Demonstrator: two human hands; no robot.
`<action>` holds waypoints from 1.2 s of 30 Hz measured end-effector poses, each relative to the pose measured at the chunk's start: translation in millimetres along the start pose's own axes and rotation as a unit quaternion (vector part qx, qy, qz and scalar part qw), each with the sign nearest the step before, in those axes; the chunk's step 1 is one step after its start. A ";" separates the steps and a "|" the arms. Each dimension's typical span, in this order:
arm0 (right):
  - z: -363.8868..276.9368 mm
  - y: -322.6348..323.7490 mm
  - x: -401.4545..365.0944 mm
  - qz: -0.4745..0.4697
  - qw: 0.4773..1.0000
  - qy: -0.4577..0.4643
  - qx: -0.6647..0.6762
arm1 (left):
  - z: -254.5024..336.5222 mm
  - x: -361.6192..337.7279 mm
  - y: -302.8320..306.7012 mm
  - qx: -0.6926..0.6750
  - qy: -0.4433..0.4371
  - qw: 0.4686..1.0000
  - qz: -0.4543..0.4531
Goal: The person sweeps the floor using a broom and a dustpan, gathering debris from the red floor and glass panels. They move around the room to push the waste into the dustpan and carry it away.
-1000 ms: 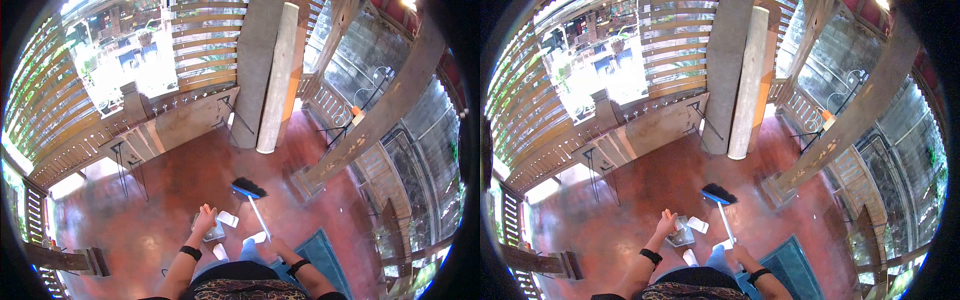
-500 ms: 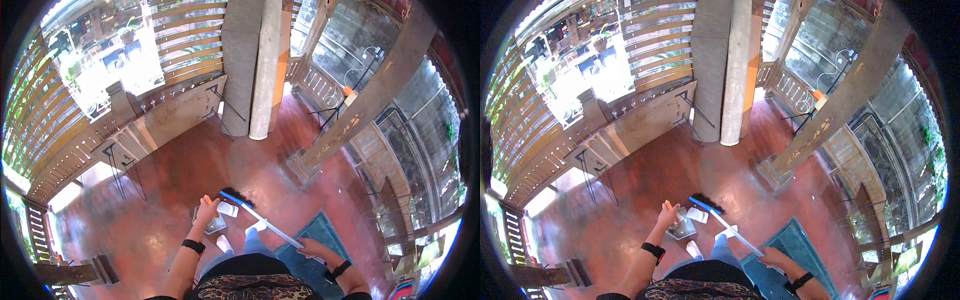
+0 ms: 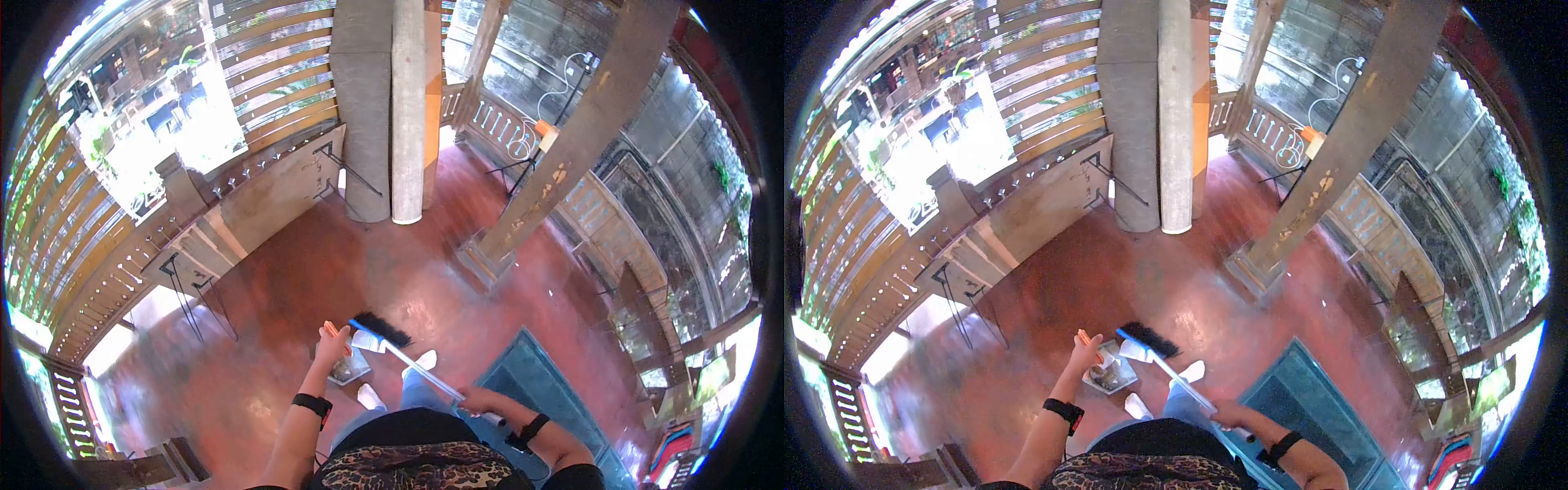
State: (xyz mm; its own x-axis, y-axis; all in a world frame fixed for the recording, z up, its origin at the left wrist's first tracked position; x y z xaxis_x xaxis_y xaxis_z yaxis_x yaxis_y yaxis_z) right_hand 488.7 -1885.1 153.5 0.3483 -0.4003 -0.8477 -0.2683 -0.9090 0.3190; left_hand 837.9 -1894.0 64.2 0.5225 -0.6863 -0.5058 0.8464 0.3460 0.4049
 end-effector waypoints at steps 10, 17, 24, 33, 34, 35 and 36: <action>-6.9 46.3 -55.1 -0.012 0.991 0.070 0.112 | 2.2 -2.9 4.6 -0.072 -0.016 0.997 -0.011; -4.1 14.4 20.4 0.130 0.982 0.080 -0.112 | -9.9 -8.6 5.6 -0.056 -0.052 0.997 0.013; 32.2 -25.1 37.7 0.009 0.995 0.058 -0.079 | -18.2 -1.3 6.1 -0.088 -0.044 0.995 0.015; 35.5 1.7 -55.0 -0.089 0.989 0.037 0.112 | -61.7 0.3 8.9 -0.068 -0.026 0.996 0.055; 34.1 6.9 -67.6 -0.080 0.990 0.047 0.110 | -58.3 -5.1 12.0 -0.058 -0.025 0.996 0.059; 34.6 11.2 -79.9 -0.073 0.990 0.055 0.110 | -58.7 -14.9 16.2 -0.046 -0.022 0.997 0.061; 39.1 18.1 -91.8 -0.071 0.984 0.068 0.148 | -56.9 -26.6 20.3 -0.034 -0.020 0.997 0.063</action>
State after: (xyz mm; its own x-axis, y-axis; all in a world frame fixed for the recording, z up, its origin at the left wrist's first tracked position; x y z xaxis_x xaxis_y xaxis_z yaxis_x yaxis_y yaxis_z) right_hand 416.8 -1860.3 220.5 0.5133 -0.3024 -0.8032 -0.4507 -0.8914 0.0475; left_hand 847.0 -1832.3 42.5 0.6214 -0.6592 -0.4235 0.7803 0.4720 0.4102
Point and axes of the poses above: each hand's wrist, its own x-axis towards the middle knuckle, its own y-axis out of the back of the hand, z = x × y, the point moved 4 cm from there along x, towards the middle knuckle
